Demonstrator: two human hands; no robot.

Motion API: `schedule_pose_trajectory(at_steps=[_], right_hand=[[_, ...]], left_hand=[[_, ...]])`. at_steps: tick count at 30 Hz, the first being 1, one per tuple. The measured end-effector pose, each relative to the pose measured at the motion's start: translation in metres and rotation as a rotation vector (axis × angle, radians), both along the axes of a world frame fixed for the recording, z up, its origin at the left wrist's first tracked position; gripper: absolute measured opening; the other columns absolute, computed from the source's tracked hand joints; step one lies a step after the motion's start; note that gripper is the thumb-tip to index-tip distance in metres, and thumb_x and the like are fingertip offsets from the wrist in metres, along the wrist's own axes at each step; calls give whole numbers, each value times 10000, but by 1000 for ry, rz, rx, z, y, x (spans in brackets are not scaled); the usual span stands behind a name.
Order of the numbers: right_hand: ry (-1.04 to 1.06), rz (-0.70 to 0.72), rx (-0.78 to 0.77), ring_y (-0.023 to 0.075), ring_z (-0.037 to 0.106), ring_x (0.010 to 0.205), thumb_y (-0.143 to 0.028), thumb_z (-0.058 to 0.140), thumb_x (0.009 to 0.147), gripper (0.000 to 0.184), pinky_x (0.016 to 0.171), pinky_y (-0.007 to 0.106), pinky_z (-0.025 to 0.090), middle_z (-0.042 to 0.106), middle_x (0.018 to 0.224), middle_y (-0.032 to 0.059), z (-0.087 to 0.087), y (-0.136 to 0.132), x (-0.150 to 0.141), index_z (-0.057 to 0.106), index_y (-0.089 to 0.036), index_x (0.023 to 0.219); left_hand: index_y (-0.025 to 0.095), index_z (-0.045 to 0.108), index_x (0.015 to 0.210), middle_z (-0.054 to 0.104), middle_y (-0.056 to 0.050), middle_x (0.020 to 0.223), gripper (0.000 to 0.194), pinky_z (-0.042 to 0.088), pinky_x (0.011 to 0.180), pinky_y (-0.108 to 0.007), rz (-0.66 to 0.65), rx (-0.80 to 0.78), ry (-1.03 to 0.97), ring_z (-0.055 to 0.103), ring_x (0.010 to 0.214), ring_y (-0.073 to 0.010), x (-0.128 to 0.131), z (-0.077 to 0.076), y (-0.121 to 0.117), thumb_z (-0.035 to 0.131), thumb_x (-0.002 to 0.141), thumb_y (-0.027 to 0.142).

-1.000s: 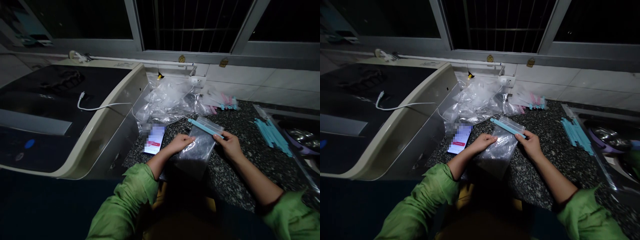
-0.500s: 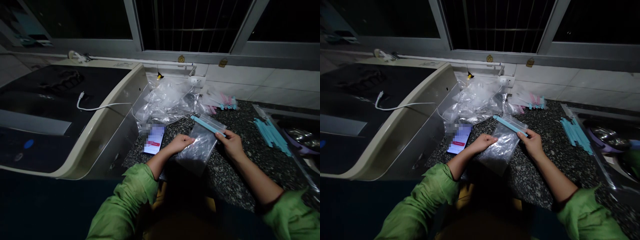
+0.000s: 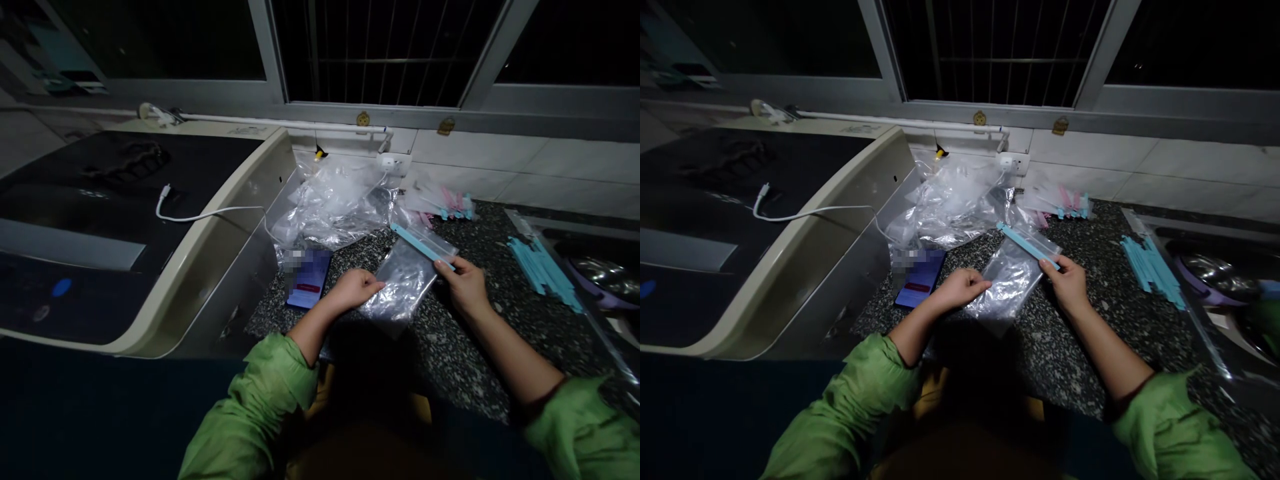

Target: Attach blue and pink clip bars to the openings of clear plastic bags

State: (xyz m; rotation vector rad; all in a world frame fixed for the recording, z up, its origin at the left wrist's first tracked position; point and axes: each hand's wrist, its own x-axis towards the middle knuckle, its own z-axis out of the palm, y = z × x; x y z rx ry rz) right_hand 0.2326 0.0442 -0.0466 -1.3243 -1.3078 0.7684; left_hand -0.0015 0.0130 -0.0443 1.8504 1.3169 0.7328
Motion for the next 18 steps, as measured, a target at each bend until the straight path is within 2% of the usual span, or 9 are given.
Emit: schedule_pose_trajectory(at_steps=[3,6,8,11,14,16,18], right_hand=[[-7,12,-7,159,548,621,-441,687,590,271,644,303,442,647,659,-4,-1,3,-13,657,-191,692],[-19,46,9,167,549,637,-448,670,601,278,652,307,440,649,669,1,-1,8,-29,657,-188,700],[-26,66,29,171,550,647,-459,660,609,290,645,305,439,651,680,4,0,13,-38,659,-187,710],[-25,67,52,166,538,638,-471,647,618,295,624,295,428,639,662,3,0,18,-43,651,-187,696],[-14,64,59,160,528,632,-467,646,619,285,631,294,423,626,645,-2,1,19,-39,638,-188,675],[-1,68,52,156,523,627,-456,657,608,274,635,293,421,618,639,-7,2,20,-34,634,-189,668],[17,72,43,149,513,615,-441,670,594,262,633,290,417,609,633,-12,2,20,-29,632,-190,663]], left_hand=[[168,607,581,604,-29,648,269,368,732,-291,135,164,157,510,673,-156,-9,3,-12,541,766,351],[185,612,604,629,-40,693,262,299,932,-408,303,224,263,525,773,-191,-18,2,-23,528,788,353],[194,610,618,632,-35,706,239,256,978,-450,363,206,288,528,803,-199,-21,0,-26,531,787,344],[193,594,605,621,-24,694,225,269,982,-438,370,172,260,533,775,-185,-21,-2,-25,535,782,319],[185,570,566,592,-17,646,232,318,939,-390,346,207,170,523,716,-165,-19,-4,-22,552,765,305],[178,554,542,558,-12,606,252,387,809,-320,300,216,56,504,654,-147,-16,-6,-21,552,755,312],[171,546,533,533,-6,589,268,388,665,-263,246,192,-66,487,612,-133,-14,-10,-20,544,749,330]])
